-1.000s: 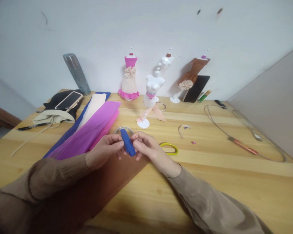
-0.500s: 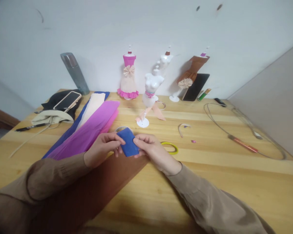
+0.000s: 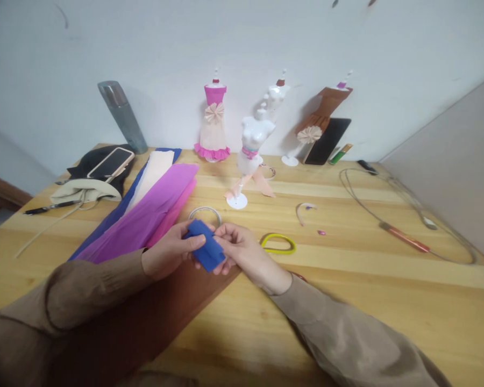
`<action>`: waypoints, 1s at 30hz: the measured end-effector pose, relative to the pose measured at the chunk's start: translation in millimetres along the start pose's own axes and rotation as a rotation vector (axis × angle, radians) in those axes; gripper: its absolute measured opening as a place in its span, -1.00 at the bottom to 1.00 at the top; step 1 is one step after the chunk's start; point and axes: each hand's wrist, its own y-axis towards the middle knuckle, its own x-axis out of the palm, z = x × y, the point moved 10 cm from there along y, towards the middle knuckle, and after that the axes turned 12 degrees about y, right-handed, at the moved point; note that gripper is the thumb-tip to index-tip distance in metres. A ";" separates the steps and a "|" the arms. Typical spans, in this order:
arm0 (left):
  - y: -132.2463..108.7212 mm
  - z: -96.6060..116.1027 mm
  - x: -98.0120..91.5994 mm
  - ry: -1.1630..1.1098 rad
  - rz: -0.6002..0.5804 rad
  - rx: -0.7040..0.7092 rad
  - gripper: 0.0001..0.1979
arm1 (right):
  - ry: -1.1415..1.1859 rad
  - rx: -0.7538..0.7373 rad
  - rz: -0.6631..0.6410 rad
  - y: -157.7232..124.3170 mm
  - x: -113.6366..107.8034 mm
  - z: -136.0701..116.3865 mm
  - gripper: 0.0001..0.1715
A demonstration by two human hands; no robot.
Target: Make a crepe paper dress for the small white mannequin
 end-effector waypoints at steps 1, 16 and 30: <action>0.1 -1.5 -3.5 0.016 0.038 -0.004 -0.42 | -0.072 0.022 -0.005 -0.6 0.4 0.6 -0.38; 7.1 -9.1 1.7 0.044 -0.071 -0.041 -0.40 | -0.594 -0.415 0.072 -11.8 -0.2 -47.1 -0.61; 6.4 6.2 -23.3 0.045 0.134 0.124 -0.42 | -0.229 -0.218 0.183 -5.2 -40.8 -46.7 -0.53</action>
